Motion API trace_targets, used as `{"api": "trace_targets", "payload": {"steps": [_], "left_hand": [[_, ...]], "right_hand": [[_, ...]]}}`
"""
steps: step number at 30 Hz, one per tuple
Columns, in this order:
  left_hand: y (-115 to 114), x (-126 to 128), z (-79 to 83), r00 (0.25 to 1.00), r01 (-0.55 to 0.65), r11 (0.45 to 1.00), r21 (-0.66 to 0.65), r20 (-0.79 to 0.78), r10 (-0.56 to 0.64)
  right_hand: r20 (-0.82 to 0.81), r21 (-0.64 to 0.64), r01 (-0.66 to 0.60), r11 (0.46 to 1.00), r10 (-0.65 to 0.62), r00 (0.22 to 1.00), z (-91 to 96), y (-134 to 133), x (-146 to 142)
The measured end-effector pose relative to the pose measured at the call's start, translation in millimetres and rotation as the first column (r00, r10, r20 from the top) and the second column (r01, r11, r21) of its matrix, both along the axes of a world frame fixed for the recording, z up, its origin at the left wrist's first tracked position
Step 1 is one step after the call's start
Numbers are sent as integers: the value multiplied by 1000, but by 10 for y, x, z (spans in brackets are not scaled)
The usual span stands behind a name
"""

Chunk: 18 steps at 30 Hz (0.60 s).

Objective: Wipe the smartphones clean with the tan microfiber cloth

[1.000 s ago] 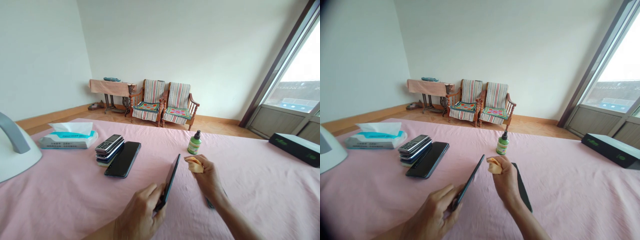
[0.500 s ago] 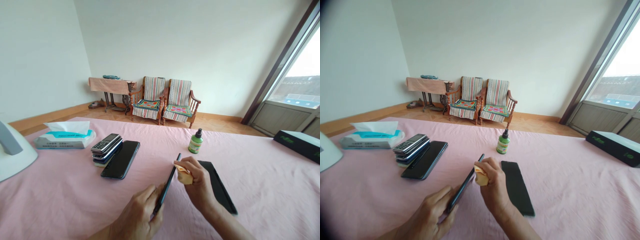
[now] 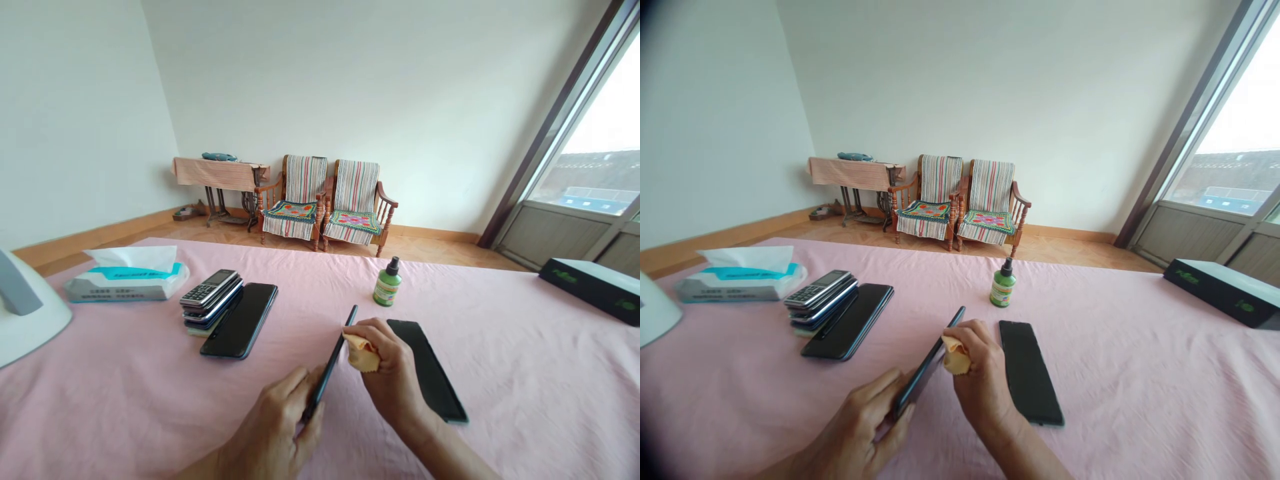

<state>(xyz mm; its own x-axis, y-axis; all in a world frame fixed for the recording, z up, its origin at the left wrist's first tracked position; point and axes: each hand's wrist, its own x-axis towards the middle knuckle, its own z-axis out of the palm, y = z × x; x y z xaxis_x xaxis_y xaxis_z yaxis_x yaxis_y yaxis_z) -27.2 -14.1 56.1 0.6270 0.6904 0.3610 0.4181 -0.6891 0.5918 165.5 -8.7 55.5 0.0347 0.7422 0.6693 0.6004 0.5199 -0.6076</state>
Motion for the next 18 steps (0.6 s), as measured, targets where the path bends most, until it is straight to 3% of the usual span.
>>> {"api": "trace_targets", "payload": {"steps": [11, 16, 18], "left_hand": [[2, 4, -10, 1000, -8, 1000, -10, 4, 8], [21, 9, -33, 999, -46, 998, -39, 8, 46], [24, 15, -37, 998, -58, 997, -43, 9, 58]], "right_hand": [[-44, 7, 12, 1000, -11, 999, -11, 23, -27], [-60, -10, -124, 992, 123, 991, 41, -90, -139], [-66, -29, -99, 995, 97, 993, 98, -43, -121]]}}
